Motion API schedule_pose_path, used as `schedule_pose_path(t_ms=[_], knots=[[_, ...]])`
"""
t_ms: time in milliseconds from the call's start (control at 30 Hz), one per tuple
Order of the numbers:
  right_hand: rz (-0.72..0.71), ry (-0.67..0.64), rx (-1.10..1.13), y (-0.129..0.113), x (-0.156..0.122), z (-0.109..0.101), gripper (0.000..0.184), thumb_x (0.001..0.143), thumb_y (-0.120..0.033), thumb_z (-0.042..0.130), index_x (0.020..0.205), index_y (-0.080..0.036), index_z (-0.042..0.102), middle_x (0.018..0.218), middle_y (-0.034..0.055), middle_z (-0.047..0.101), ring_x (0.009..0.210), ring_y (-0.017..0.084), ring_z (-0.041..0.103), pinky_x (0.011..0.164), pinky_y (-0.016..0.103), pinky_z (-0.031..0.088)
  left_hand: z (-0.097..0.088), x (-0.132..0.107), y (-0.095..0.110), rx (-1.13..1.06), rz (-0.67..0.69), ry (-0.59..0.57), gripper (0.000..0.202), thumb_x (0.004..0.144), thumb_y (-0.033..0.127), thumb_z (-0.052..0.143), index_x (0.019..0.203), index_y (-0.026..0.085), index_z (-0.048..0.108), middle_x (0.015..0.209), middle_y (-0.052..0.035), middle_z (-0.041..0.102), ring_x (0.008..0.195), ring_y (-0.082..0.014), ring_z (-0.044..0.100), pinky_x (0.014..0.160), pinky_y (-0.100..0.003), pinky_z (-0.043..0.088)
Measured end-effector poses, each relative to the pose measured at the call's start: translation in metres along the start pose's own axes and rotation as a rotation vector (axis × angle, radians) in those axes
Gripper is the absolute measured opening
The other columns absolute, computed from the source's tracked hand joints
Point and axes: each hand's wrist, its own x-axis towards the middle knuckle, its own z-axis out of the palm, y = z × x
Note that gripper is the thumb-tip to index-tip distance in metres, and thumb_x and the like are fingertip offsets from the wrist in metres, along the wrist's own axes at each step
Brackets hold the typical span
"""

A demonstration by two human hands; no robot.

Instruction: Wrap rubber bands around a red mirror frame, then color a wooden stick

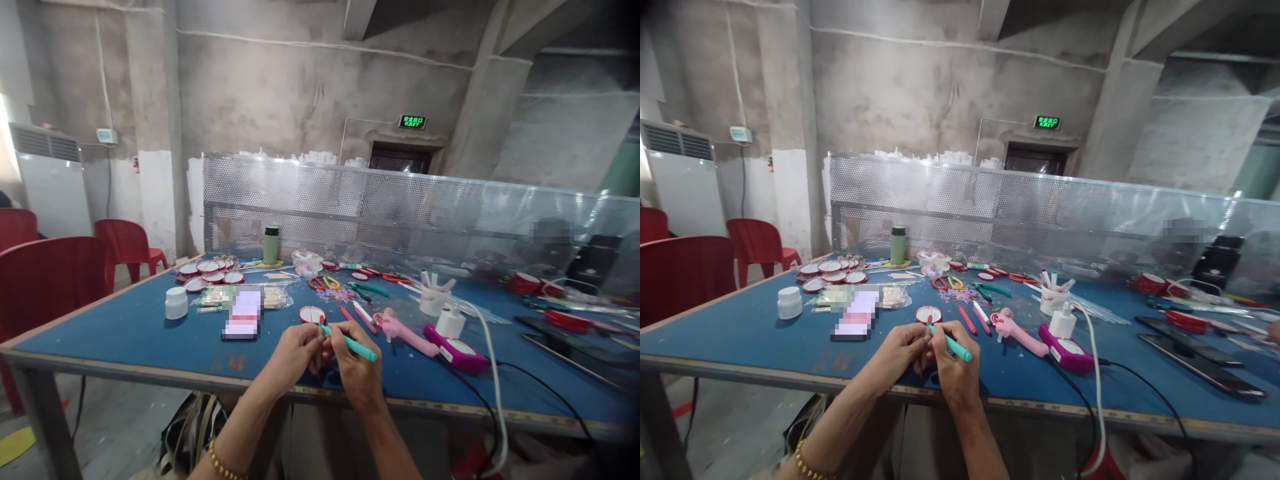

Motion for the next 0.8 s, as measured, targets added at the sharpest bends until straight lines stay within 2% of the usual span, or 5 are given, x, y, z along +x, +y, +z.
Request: schedule_pose_path(t_ms=[400,633,800], knots=[[0.018,0.027,0.026,-0.0011,-0.0019,0.0003,0.024,0.084,-0.039,0.062,0.070,-0.020,0.061,0.055,-0.0016,0.064,0.043,0.014,0.060,0.044,0.023,0.051,-0.0004,-0.0002,-0.0008,0.011,0.004,-0.003,0.034,0.088,0.043,0.051,0.066,0.017,0.051,0.054,0.0019,0.053,0.045,-0.0101,0.051,0.045,-0.019,0.038],[0.044,0.194,0.099,0.0032,-0.0013,-0.0040,0.024,0.084,-0.041,0.064,0.076,-0.018,0.063,0.060,-0.0005,0.067,0.045,0.014,0.060,0.046,0.023,0.051,0.0037,-0.0002,0.0052,-0.008,-0.018,0.017,0.031,0.085,0.038,0.051,0.064,0.016,0.054,0.056,-0.0010,0.059,0.044,-0.0104,0.050,0.045,-0.021,0.040],[0.077,0.207,0.080,0.0077,-0.0008,-0.0051,0.028,0.084,-0.042,0.064,0.074,-0.017,0.063,0.058,-0.0006,0.065,0.044,0.014,0.059,0.044,0.023,0.048,0.0057,0.0004,0.0050,0.011,-0.024,0.047,0.035,0.085,0.045,0.051,0.065,0.016,0.054,0.055,-0.0010,0.058,0.044,-0.0109,0.049,0.044,-0.022,0.039]])
